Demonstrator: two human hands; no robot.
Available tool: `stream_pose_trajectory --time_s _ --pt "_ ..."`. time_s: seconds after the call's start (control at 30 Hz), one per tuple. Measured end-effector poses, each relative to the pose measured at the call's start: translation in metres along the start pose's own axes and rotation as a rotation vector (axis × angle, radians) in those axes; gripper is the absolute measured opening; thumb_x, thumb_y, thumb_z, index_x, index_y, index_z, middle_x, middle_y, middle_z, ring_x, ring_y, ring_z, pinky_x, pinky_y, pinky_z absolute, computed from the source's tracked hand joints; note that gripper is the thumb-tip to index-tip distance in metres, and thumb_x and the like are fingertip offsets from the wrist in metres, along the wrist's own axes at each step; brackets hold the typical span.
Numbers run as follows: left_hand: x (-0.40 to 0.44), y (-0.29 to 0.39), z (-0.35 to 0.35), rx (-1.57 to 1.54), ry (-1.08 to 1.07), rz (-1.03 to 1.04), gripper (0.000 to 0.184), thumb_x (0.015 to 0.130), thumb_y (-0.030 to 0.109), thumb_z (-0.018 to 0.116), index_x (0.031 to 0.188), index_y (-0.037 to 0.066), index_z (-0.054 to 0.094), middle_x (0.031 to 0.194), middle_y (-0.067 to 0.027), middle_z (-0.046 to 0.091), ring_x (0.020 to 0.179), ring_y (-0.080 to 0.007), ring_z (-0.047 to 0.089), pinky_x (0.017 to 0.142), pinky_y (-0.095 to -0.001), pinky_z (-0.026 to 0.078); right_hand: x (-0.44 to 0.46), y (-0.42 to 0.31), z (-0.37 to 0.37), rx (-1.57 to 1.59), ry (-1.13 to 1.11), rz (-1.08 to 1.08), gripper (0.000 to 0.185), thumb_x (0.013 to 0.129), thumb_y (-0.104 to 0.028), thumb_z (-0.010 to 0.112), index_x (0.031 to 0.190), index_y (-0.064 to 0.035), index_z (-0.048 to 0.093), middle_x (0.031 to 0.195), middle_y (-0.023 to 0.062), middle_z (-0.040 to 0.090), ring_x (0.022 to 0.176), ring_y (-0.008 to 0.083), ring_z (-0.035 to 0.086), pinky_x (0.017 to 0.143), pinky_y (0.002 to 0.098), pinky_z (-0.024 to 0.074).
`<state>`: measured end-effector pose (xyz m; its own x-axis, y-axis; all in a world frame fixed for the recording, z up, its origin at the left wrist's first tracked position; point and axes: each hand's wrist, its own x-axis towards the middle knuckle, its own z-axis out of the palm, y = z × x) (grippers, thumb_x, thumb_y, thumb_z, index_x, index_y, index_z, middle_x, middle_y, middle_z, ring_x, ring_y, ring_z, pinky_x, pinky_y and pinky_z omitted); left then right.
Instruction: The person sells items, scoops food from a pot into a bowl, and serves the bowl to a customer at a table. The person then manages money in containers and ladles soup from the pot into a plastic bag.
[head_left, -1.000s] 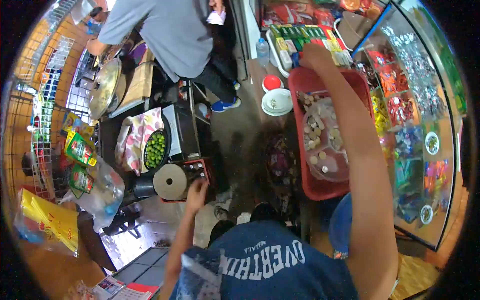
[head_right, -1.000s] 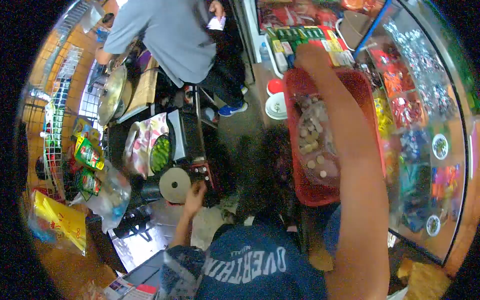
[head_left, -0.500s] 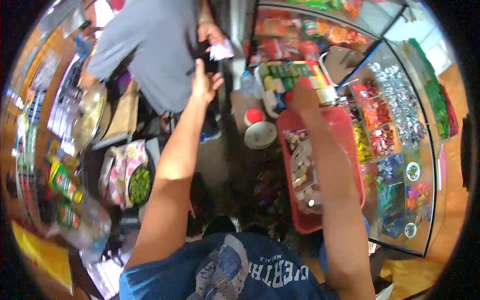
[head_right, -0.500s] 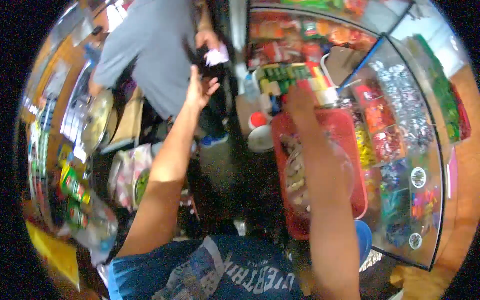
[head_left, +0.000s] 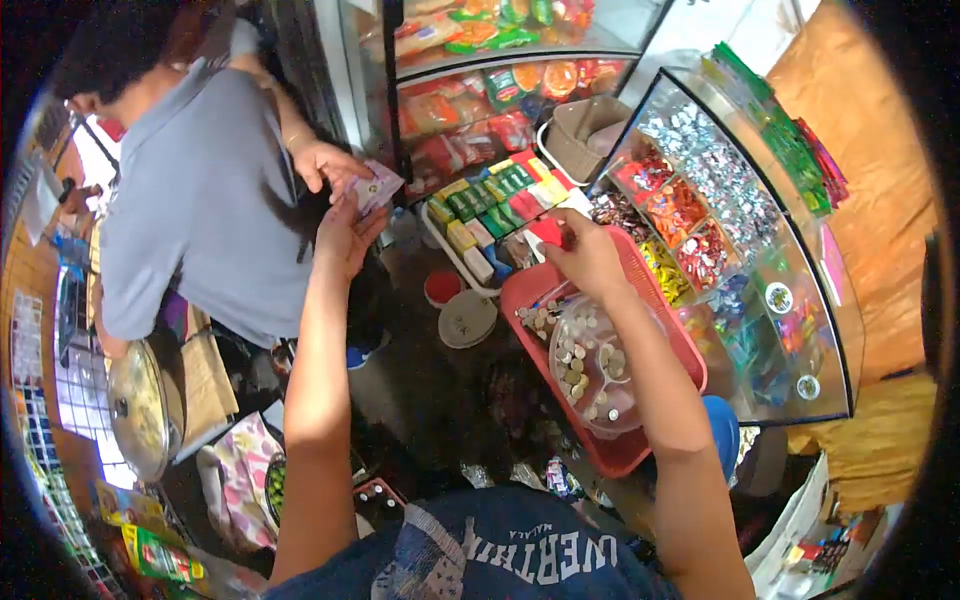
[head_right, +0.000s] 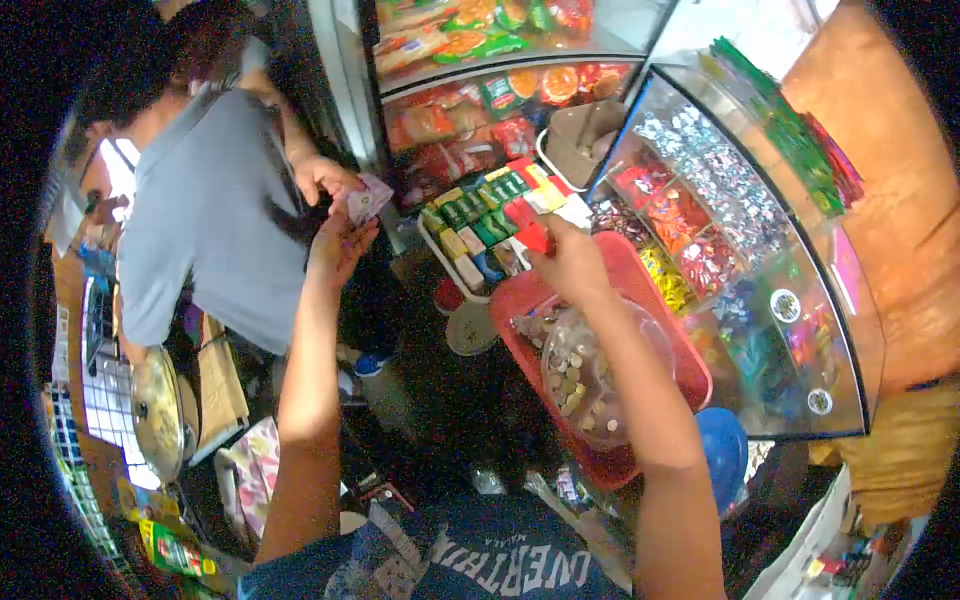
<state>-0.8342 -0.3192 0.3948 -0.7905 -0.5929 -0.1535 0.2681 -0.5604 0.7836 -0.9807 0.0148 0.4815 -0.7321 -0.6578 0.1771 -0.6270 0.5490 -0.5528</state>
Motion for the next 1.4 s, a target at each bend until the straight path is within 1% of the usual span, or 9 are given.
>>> stream_pose_trajectory --time_s 0.17,0.3,0.4,0.6,0.7,0.93,1.07,1.33,1.4 --pt "0.001 -0.01 0.017 -0.082 -0.029 0.1 0.031 0.093 0.015 0.055 0.121 0.006 0.048 0.1 -0.0116 0.061 0.073 -0.0204 0.064 0.063 -0.0264 0.054 -0.038 0.01 -0.031 0.175 0.086 0.122 0.043 0.073 -0.022 0.078 0.11 -0.0073 0.061 0.08 0.0083 0.063 0.072 0.0185 0.062 0.067 0.0322 0.0501" --pt "-0.07 -0.016 0.081 0.352 0.156 0.41 0.032 0.09 0.004 0.049 0.122 0.002 0.047 0.098 -0.0116 0.061 0.077 -0.0202 0.064 0.064 -0.0283 0.054 -0.081 0.0 -0.054 0.291 0.119 0.148 0.041 0.074 -0.02 0.077 0.109 -0.0039 0.062 0.078 0.0062 0.061 0.073 0.0149 0.06 0.068 0.0307 0.0494" --pt "-0.135 -0.069 0.1 1.167 -0.265 0.879 0.027 0.086 0.004 0.051 0.111 0.0 0.061 0.103 -0.0194 0.06 0.089 -0.0313 0.063 0.076 -0.0405 0.051 -0.121 -0.016 -0.064 0.083 0.148 0.088 0.041 0.078 -0.014 0.076 0.114 -0.0032 0.058 0.079 -0.0021 0.055 0.072 0.0057 0.053 0.062 0.0233 0.0459" --pt "-0.224 -0.117 0.19 1.13 -0.704 0.481 0.072 0.069 0.029 0.082 0.126 0.003 0.047 0.119 -0.0195 0.055 0.111 -0.0339 0.055 0.092 -0.0412 0.044 -0.186 -0.013 -0.066 0.888 -0.002 0.187 0.046 0.087 -0.014 0.065 0.128 -0.0062 0.046 0.093 0.0046 0.064 0.079 0.0108 0.061 0.07 0.025 0.0496" --pt "-0.237 -0.134 0.193 0.964 -0.741 0.607 0.074 0.065 0.027 0.085 0.124 0.003 0.049 0.117 -0.0186 0.056 0.11 -0.0341 0.054 0.093 -0.0434 0.043 -0.215 0.011 -0.079 1.318 -0.107 0.24 0.051 0.091 -0.011 0.059 0.136 -0.0074 0.035 0.105 0.0071 0.064 0.091 0.012 0.062 0.076 0.0253 0.05" --pt "-0.263 -0.152 0.225 1.287 -0.773 0.666 0.072 0.058 0.013 0.084 0.122 0.007 0.051 0.118 -0.0157 0.055 0.111 -0.0366 0.051 0.091 -0.0416 0.045 -0.264 0.017 -0.108 0.414 0.144 -0.165 0.039 0.078 -0.001 0.063 0.116 -0.0089 0.057 0.142 0.0145 0.036 0.132 0.0294 0.036 0.103 0.0411 0.0366" --pt "-0.27 -0.17 0.219 1.174 -0.755 0.718 0.072 0.059 0.007 0.081 0.124 0.008 0.051 0.119 -0.0158 0.054 0.111 -0.0364 0.051 0.092 -0.0425 0.044 -0.289 0.011 -0.112 0.342 0.263 -0.125 0.033 0.078 0.0 0.063 0.109 -0.01 0.06 0.14 0.0187 0.038 0.119 0.0384 0.048 0.093 0.0403 0.0457" --pt "-0.286 -0.167 0.244 1.207 -0.763 1.0 0.076 0.058 0.015 0.084 0.125 0.005 0.05 0.118 -0.0169 0.056 0.112 -0.0377 0.052 0.095 -0.0435 0.043 -0.302 0.044 -0.113 0.435 0.367 -0.17 0.033 0.08 -0.002 0.06 0.112 -0.0108 0.059 0.136 0.0172 0.044 0.119 0.0349 0.05 0.093 0.037 0.046" --pt "-0.288 -0.167 0.241 1.242 -0.783 0.757 0.077 0.057 0.019 0.085 0.124 0.004 0.051 0.118 -0.0176 0.057 0.11 -0.038 0.054 0.094 -0.044 0.044 -0.307 0.043 -0.124 0.442 0.373 -0.169 0.031 0.081 -0.002 0.06 0.112 -0.0092 0.06 0.133 0.0165 0.047 0.117 0.0333 0.052 0.092 0.0362 0.0465"
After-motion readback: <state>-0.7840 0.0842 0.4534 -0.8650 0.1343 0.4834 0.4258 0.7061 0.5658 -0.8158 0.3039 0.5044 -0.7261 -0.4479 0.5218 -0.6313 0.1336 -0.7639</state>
